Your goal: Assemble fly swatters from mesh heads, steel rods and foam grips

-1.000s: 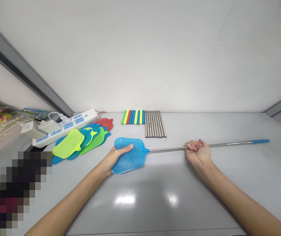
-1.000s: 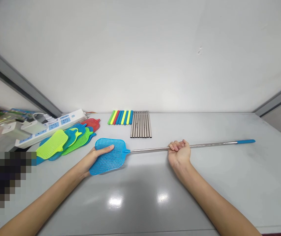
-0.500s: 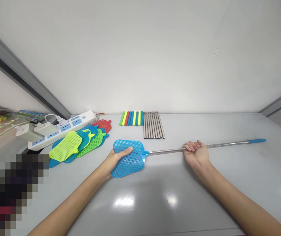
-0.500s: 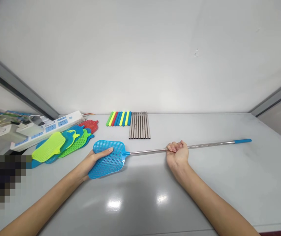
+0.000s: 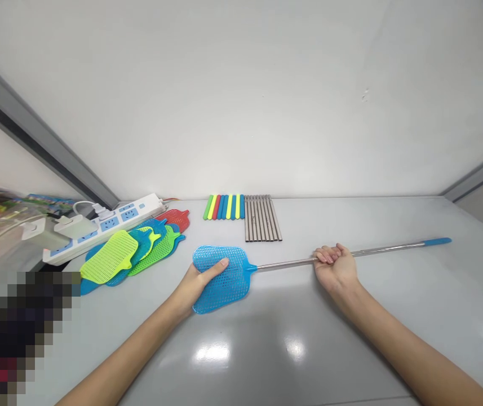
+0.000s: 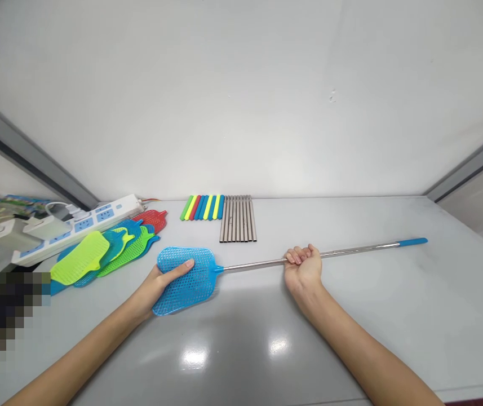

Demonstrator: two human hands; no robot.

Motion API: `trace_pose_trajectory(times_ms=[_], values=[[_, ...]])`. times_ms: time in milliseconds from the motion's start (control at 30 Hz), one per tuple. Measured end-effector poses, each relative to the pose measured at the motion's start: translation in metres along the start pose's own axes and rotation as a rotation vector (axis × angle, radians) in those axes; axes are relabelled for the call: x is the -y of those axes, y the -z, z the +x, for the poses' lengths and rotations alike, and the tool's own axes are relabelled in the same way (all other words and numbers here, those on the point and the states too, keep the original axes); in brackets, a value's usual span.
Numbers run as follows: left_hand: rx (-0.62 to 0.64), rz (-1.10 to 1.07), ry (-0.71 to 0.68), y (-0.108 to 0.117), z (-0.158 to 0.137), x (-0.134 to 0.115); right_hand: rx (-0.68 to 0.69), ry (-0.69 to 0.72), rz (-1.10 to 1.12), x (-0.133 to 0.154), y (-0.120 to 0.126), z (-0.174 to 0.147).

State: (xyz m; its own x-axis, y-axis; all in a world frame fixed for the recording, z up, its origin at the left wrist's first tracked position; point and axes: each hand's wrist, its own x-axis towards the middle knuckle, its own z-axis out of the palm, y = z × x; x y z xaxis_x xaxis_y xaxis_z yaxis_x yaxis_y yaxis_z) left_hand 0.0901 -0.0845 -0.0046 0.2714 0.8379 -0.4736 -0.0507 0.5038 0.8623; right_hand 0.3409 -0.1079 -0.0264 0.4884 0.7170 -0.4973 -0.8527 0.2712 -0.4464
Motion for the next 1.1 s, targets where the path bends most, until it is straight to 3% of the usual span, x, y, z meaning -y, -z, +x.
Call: trace_pose_trajectory(times_ms=[433, 1100], values=[[-0.063, 0.07, -0.036, -0.0037, -0.0013, 0.0018, -0.031, -0.028, 0.034, -0.0002, -0.0006, -0.0014], [-0.061, 0.117, -0.09, -0.0065, -0.005, 0.0048, -0.016, -0.018, 0.021, -0.0012, -0.0007, -0.0023]])
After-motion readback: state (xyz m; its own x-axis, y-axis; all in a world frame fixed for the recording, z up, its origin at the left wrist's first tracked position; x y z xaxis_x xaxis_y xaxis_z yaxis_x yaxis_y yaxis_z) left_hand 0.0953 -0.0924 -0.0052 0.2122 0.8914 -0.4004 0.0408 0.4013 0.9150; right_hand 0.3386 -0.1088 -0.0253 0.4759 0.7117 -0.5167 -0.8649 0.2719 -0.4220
